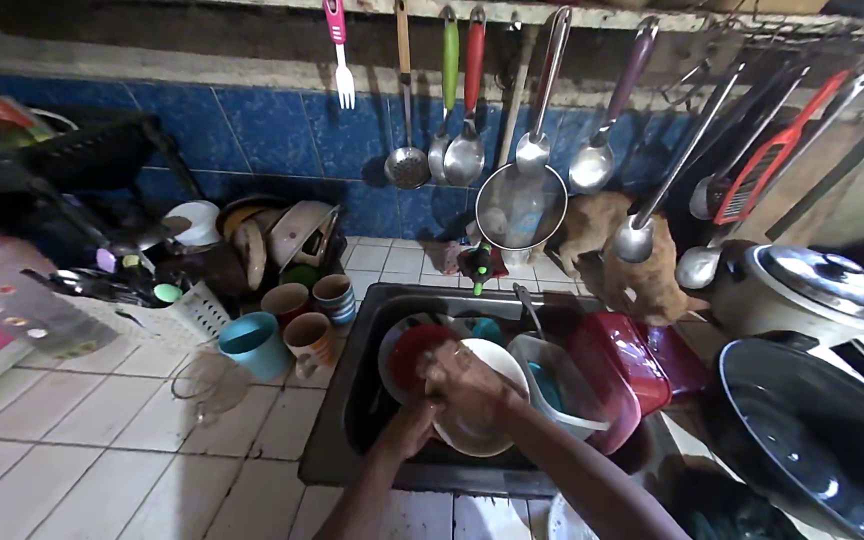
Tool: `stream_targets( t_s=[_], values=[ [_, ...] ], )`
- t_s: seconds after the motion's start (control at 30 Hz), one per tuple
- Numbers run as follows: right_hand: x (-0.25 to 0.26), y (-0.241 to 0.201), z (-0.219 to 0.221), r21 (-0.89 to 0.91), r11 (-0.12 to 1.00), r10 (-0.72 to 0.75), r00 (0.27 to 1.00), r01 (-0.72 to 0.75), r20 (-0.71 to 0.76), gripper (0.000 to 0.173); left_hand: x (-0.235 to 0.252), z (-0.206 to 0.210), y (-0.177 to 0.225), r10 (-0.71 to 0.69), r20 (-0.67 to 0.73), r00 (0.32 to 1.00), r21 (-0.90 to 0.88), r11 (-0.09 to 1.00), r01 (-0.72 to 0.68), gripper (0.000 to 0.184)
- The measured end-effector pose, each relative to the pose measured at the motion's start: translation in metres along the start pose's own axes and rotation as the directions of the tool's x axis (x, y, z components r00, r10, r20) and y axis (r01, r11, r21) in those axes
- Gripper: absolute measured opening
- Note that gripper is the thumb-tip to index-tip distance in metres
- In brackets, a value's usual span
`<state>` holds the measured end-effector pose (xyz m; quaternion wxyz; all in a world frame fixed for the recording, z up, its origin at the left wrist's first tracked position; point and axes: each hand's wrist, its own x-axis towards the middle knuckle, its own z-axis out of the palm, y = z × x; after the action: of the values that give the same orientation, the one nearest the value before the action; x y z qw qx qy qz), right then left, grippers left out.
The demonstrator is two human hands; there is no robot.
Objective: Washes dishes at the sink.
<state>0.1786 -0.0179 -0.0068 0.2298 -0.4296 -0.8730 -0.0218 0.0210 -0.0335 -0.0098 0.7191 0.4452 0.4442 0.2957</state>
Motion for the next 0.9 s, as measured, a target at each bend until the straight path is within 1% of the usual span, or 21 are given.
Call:
stream_targets(
  t_s=[0.03, 0.07, 0.1, 0.17, 0.2, 0.23, 0.27, 0.3, 0.33, 0.37, 0.4, 0.43, 0.47, 0.5, 0.57, 0.67, 0.7, 0.73, 0.8, 0.87, 0.9],
  values=[
    [0.000, 0.002, -0.001, -0.038, 0.998, -0.050, 0.998, 0.048, -0.040, 0.032, 0.001, -0.001, 0.002, 0.035, -0.012, 0.999, 0.020, 0.999, -0.035, 0.042],
    [-0.001, 0.007, 0.001, -0.098, 0.995, -0.023, 0.988, 0.008, -0.152, 0.032, 0.002, 0.001, 0.000, 0.103, -0.045, 0.994, 0.019, 0.995, -0.102, 0.053],
    [0.000, 0.012, 0.005, -0.158, 0.979, 0.081, 0.955, -0.130, -0.286, 0.032, 0.002, 0.005, -0.004, 0.188, -0.087, 0.978, 0.002, 0.982, -0.188, 0.066],
    [0.011, 0.019, 0.022, -0.198, 0.861, 0.296, 0.780, -0.468, -0.552, 0.035, 0.007, 0.016, -0.015, 0.316, -0.212, 0.925, -0.071, 0.939, -0.337, 0.073],
    [0.017, 0.014, 0.030, -0.140, 0.810, 0.400, 0.712, -0.569, -0.578, 0.042, 0.012, 0.021, -0.019, 0.332, -0.244, 0.911, -0.133, 0.919, -0.371, 0.070],
    [0.018, 0.006, 0.037, -0.058, 0.797, 0.483, 0.692, -0.601, -0.536, 0.052, 0.016, 0.024, -0.023, 0.325, -0.267, 0.907, -0.195, 0.904, -0.382, 0.066],
    [0.016, -0.004, 0.042, 0.078, 0.812, 0.550, 0.713, -0.578, -0.435, 0.062, 0.021, 0.026, -0.028, 0.320, -0.283, 0.904, -0.236, 0.890, -0.389, 0.062],
    [0.013, -0.013, 0.048, 0.201, 0.831, 0.555, 0.758, -0.518, -0.342, 0.068, 0.027, 0.025, -0.032, 0.336, -0.292, 0.895, -0.242, 0.880, -0.409, 0.060],
    [0.008, -0.024, 0.050, 0.297, 0.829, 0.542, 0.812, -0.475, -0.215, 0.068, 0.032, 0.020, -0.036, 0.373, -0.289, 0.882, -0.212, 0.873, -0.439, 0.060],
    [0.005, -0.035, 0.044, 0.358, 0.798, 0.529, 0.848, -0.485, -0.029, 0.063, 0.036, 0.011, -0.039, 0.420, -0.279, 0.863, -0.160, 0.866, -0.473, 0.064],
    [0.006, -0.045, 0.031, 0.371, 0.761, 0.500, 0.846, -0.532, 0.186, 0.055, 0.039, 0.001, -0.038, 0.448, -0.300, 0.842, -0.092, 0.865, -0.493, 0.065],
    [0.005, -0.049, 0.021, 0.347, 0.761, 0.448, 0.830, -0.549, 0.332, 0.050, 0.039, -0.008, -0.035, 0.456, -0.330, 0.827, -0.026, 0.871, -0.491, 0.062],
    [-0.001, -0.047, 0.020, 0.311, 0.801, 0.401, 0.843, -0.512, 0.358, 0.044, 0.036, -0.016, -0.031, 0.456, -0.360, 0.814, 0.030, 0.877, -0.479, 0.058],
    [-0.008, -0.040, 0.023, 0.280, 0.852, 0.363, 0.885, -0.442, 0.293, 0.037, 0.033, -0.023, -0.027, 0.456, -0.376, 0.807, 0.069, 0.882, -0.466, 0.056],
    [-0.019, -0.017, 0.032, 0.197, 0.937, 0.283, 0.957, -0.289, 0.060, 0.029, 0.022, -0.032, -0.024, 0.427, -0.383, 0.819, 0.101, 0.901, -0.423, 0.054],
    [-0.001, 0.003, 0.022, -0.005, 0.962, 0.271, 0.961, -0.272, -0.053, 0.033, 0.013, -0.024, -0.021, 0.315, -0.369, 0.874, 0.039, 0.945, -0.324, 0.052],
    [0.007, 0.001, 0.027, -0.030, 0.958, 0.281, 0.954, -0.285, -0.107, 0.034, 0.011, -0.020, -0.021, 0.289, -0.351, 0.890, 0.019, 0.953, -0.302, 0.051],
    [0.014, -0.006, 0.032, 0.012, 0.944, 0.330, 0.936, -0.331, -0.127, 0.034, 0.011, -0.017, -0.021, 0.285, -0.326, 0.901, 0.015, 0.955, -0.297, 0.051],
    [0.021, -0.032, 0.036, 0.209, 0.868, 0.457, 0.889, -0.451, 0.024, 0.045, 0.013, -0.022, -0.026, 0.345, -0.296, 0.891, 0.058, 0.937, -0.344, 0.051],
    [0.020, -0.055, 0.035, 0.325, 0.817, 0.419, 0.877, -0.477, 0.235, 0.055, 0.009, -0.036, -0.024, 0.417, -0.310, 0.854, 0.166, 0.909, -0.383, 0.049],
    [0.018, -0.063, 0.032, 0.362, 0.797, 0.357, 0.861, -0.483, 0.363, 0.054, 0.001, -0.047, -0.021, 0.438, -0.316, 0.842, 0.250, 0.894, -0.371, 0.049]
  ],
)
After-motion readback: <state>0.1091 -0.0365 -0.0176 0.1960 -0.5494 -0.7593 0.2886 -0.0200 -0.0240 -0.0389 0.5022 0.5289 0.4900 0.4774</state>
